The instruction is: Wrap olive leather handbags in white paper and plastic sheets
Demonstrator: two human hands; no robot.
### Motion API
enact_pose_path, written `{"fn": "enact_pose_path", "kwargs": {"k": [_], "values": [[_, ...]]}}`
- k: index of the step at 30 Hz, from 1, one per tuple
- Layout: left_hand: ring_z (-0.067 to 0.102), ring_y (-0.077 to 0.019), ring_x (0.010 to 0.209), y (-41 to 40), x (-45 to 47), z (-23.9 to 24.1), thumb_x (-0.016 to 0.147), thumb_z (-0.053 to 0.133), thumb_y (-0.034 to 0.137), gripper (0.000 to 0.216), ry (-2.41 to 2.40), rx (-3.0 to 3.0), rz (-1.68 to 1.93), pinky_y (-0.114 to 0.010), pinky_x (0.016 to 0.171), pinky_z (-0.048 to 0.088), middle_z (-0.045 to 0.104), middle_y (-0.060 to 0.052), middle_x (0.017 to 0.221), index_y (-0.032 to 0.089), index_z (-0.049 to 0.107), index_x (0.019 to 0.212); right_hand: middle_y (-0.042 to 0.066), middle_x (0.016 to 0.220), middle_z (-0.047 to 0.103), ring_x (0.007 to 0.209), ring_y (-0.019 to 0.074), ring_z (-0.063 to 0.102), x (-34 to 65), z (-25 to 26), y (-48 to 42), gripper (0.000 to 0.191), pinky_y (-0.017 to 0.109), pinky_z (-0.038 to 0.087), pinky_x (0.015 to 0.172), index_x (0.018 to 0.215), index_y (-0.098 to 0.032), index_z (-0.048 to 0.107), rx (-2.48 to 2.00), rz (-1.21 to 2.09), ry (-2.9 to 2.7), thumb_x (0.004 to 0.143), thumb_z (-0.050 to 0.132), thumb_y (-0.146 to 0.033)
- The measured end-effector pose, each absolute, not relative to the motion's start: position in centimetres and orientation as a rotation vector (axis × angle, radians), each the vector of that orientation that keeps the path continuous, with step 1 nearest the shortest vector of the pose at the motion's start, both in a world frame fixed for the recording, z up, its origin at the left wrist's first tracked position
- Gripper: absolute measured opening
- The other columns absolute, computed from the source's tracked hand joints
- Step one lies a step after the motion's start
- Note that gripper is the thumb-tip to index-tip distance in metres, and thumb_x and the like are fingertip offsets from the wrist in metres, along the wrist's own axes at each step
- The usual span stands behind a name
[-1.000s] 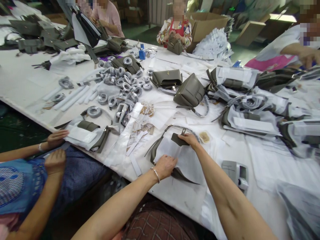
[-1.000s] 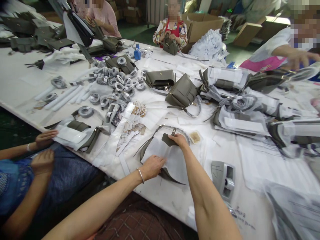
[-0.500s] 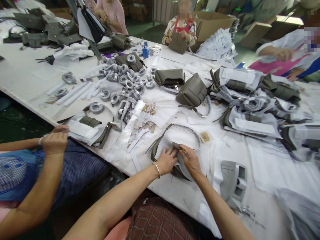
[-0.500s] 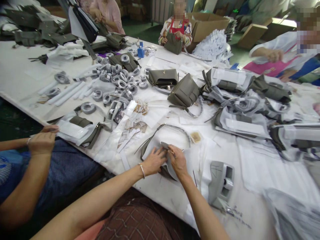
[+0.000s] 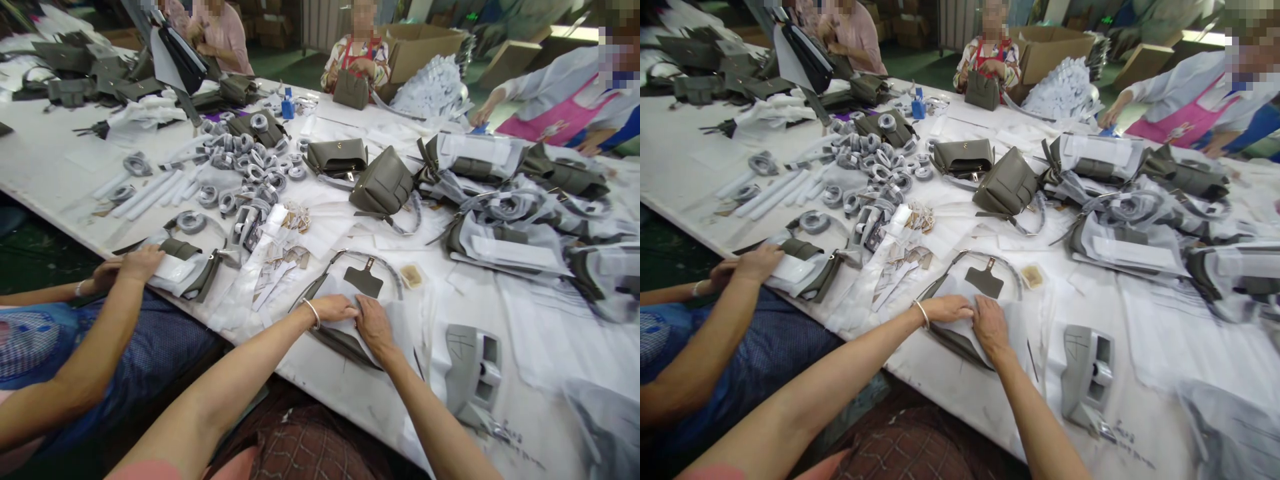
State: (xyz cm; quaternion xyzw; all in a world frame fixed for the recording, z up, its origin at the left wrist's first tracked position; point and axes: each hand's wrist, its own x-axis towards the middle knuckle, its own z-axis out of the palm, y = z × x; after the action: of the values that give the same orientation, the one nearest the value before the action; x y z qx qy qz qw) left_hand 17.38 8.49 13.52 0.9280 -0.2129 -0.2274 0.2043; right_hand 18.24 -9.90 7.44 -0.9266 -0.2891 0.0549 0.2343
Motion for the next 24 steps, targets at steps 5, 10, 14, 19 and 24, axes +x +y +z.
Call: {"fn": "enact_pose_path", "kwargs": {"k": [5, 10, 14, 19, 24], "values": [[0.049, -0.0316, 0.124, 7.6, 17.0, 11.8, 0.096, 0.05, 0.026, 0.027, -0.432, 2.779, -0.364, -0.049, 0.102, 0.039, 0.056, -0.019, 0.127, 0.01, 0.058, 0.116, 0.014, 0.117, 0.065, 0.109, 0.0268, 0.056, 18.6, 7.1, -9.9, 0.035, 0.041, 0.043, 0.097, 0.12, -0.015, 0.06, -2.508, 0.139, -0.774, 0.098, 0.04, -0.035], [0.044, -0.0261, 0.128, 8.0, 15.8, 9.3, 0.094, 0.056, 0.039, 0.039, -0.486, 2.858, 0.009, -0.049, 0.115, 0.02, 0.057, -0.008, 0.127, 0.018, 0.051, 0.126, 0.012, 0.109, 0.067, 0.1, 0.0257, 0.057, 19.2, 6.8, -9.7, 0.038, 0.038, 0.042, 0.09, 0.116, -0.015, 0.062, -2.533, 0.13, -0.703, 0.099, 0.038, -0.04], [0.054, -0.0228, 0.107, 8.1, 15.8, 8.4, 0.092, 0.057, 0.05, 0.046, -0.41, 2.876, 0.057, -0.044, 0.11, 0.026, 0.061, -0.006, 0.108, 0.017, 0.052, 0.122, 0.009, 0.103, 0.068, 0.093, 0.0255, 0.057, 19.7, 6.7, -9.6, 0.038, 0.037, 0.04, 0.083, 0.112, -0.018, 0.063, -2.575, 0.141, -0.624, 0.099, 0.038, -0.044], [0.054, -0.024, 0.097, 7.9, 16.2, 8.3, 0.09, 0.053, 0.059, 0.042, -0.352, 2.872, 0.053, -0.043, 0.098, 0.035, 0.059, -0.007, 0.096, 0.017, 0.057, 0.098, 0.007, 0.094, 0.068, 0.087, 0.0237, 0.057, 20.4, 6.4, -9.5, 0.038, 0.035, 0.038, 0.079, 0.101, -0.02, 0.064, -2.567, 0.165, -0.611, 0.1, 0.035, -0.045], [0.053, -0.0242, 0.097, 7.9, 16.4, 8.3, 0.091, 0.054, 0.056, 0.038, -0.344, 2.837, 0.087, -0.042, 0.099, 0.035, 0.058, -0.006, 0.095, 0.018, 0.057, 0.093, 0.007, 0.092, 0.067, 0.084, 0.0221, 0.056, 20.5, 6.1, -9.6, 0.037, 0.034, 0.039, 0.078, 0.099, -0.019, 0.063, -2.506, 0.05, -0.627, 0.101, 0.035, -0.043]]}}
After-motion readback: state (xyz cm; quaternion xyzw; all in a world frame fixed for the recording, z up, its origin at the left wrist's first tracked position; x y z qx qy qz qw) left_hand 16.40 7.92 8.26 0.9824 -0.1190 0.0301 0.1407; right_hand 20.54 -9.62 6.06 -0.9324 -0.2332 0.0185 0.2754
